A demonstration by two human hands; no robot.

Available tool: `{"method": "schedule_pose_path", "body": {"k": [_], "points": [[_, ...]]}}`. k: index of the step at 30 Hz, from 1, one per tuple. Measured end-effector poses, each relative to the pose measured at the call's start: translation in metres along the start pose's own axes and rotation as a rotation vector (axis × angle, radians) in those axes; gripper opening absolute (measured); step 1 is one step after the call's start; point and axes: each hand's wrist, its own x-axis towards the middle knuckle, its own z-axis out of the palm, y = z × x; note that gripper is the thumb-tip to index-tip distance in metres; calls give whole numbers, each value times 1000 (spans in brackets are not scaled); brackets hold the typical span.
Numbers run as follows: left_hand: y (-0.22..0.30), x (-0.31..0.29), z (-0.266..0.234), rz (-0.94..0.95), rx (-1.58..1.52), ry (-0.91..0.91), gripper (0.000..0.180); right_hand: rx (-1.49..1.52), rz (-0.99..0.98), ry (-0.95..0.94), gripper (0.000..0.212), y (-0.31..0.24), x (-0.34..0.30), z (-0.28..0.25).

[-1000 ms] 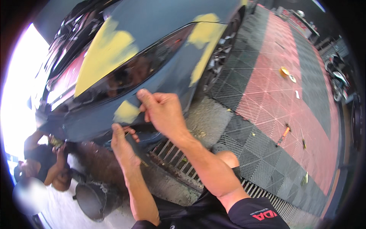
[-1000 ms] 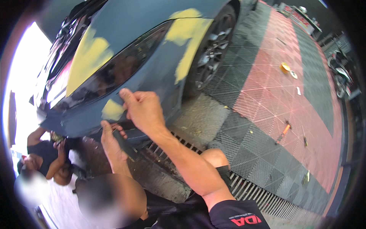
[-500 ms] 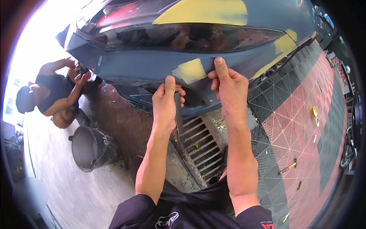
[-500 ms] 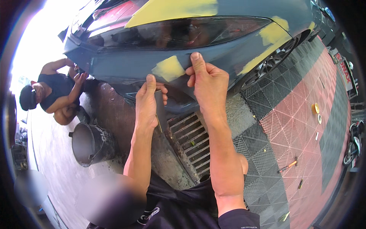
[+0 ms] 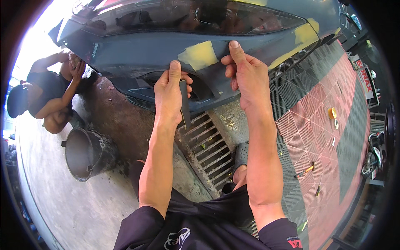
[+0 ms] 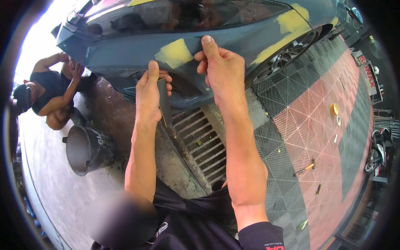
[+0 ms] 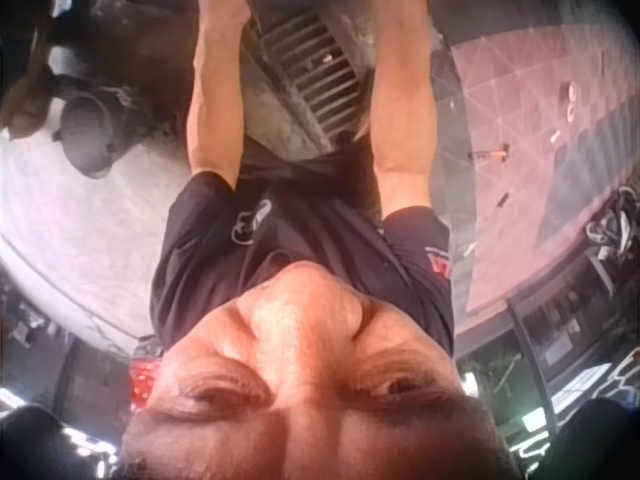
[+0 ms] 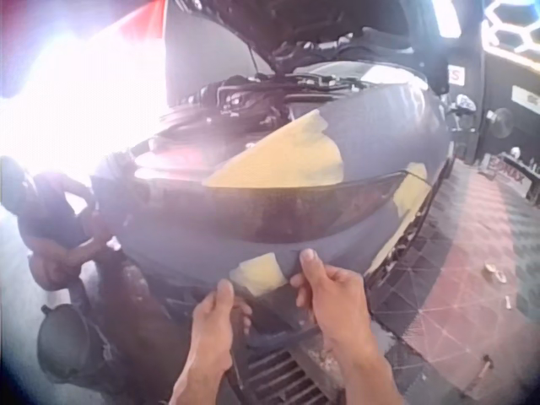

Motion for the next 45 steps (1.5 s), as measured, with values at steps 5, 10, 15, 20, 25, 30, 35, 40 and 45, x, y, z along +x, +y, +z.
{"method": "schedule_pose_path", "body": {"k": [5,10,15,20,25,30,35,40,45], "points": [[1,-2,-2,-19,-6,-9,57,14,-6,36,49,2,-7,-4],[-7,-10,-21,-34,-42,-103,51,20,-115,115,43,1,-11,-8],[-58,-40,-58,-67,74,-234,43,-499,-512,334,41,12,-3,-11],[-136,-79,-109,-288,234,-267,39,-1075,-506,297,65,19,-23,12],[-204,-105,-165,-308,599,-292,45,-1177,-480,144,76,31,-37,32],[-279,-119,-207,-296,968,-271,49,-893,-539,-101,54,45,-66,41],[-279,-109,-184,-299,946,-388,49,-922,-656,-164,48,65,-84,33],[-275,-108,-173,-277,952,-431,48,-1011,-750,-322,40,69,-95,31],[-273,-111,-175,-274,926,-455,47,-1057,-820,-380,35,78,-103,33]]}}
